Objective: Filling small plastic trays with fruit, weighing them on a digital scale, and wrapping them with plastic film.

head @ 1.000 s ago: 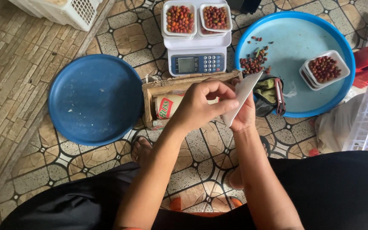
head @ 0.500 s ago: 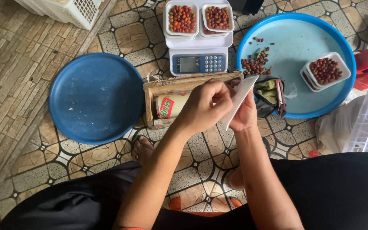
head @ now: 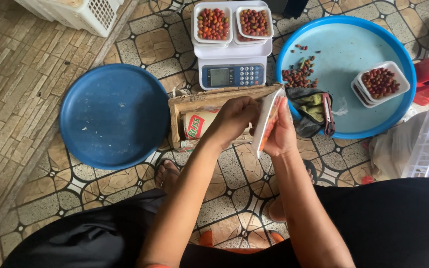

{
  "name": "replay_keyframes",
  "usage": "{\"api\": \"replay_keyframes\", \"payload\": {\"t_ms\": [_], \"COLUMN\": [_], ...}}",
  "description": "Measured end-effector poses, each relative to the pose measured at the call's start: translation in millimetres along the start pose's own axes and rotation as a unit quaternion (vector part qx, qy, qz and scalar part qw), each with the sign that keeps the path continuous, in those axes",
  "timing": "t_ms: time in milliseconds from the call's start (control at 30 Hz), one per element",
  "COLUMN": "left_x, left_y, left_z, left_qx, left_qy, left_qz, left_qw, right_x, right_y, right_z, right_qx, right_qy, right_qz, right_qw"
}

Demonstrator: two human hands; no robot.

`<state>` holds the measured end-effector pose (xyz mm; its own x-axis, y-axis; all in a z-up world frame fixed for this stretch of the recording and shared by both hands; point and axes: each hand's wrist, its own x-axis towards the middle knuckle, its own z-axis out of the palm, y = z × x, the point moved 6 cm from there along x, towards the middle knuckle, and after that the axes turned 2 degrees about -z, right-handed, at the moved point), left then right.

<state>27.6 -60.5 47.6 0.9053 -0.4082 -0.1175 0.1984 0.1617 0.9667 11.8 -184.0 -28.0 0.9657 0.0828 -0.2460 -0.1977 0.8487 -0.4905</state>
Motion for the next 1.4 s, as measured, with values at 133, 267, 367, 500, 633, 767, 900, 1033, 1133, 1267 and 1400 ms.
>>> {"api": "replay_keyframes", "payload": {"t_ms": [133, 267, 367, 500, 633, 767, 900, 1033, 1133, 1267, 1400], "left_x": [14.6, 5.7, 3.8, 5.9, 7.5, 12.5, 18.3, 19.5, 7.1, 13.0, 28.1], "left_y": [-31.6, -19.1, -21.2, -29.6, -33.1, -33.3, -32.8, -14.8, 12.9, -4.4, -42.4], "left_z": [-15.7, -17.1, -22.9, -36.9, -50.6, -58.8, -61.7, -51.1, -42.7, -41.1, -50.5], "left_qx": [0.009, 0.004, 0.014, 0.027, 0.038, 0.054, 0.073, 0.166, 0.231, -0.104, 0.030], "left_qy": [0.007, 0.015, 0.004, -0.005, -0.006, -0.008, -0.011, -0.001, -0.013, -0.036, 0.099], "left_qz": [-0.034, -0.064, -0.079, -0.068, -0.036, 0.014, 0.063, 0.172, 0.222, 0.001, -0.028], "left_qw": [0.999, 0.998, 0.997, 0.997, 0.999, 0.998, 0.995, 0.971, 0.947, 0.994, 0.994], "right_x": [9.5, 24.0, 21.5, 9.9, 11.2, 1.0, -13.4, -14.3, -13.9, -11.0, -5.7], "right_y": [4.6, 20.5, 26.0, 29.2, 33.2, 32.2, 13.2, 4.0, -8.2, -21.0, -18.9], "right_z": [-17.0, -55.1, -51.8, -28.8, -20.6, 6.9, 45.6, 39.2, 36.4, 7.9, 0.5], "right_qx": [-0.023, -0.039, -0.053, -0.077, -0.094, -0.106, -0.089, -0.086, -0.119, -0.162, -0.195], "right_qy": [0.030, 0.049, 0.078, 0.117, 0.130, 0.150, 0.188, 0.224, 0.242, 0.293, 0.287], "right_qz": [0.005, 0.019, 0.006, 0.008, 0.027, 0.040, -0.002, -0.034, -0.057, -0.161, -0.197], "right_qw": [0.999, 0.998, 0.996, 0.990, 0.987, 0.982, 0.978, 0.970, 0.961, 0.928, 0.917]}}
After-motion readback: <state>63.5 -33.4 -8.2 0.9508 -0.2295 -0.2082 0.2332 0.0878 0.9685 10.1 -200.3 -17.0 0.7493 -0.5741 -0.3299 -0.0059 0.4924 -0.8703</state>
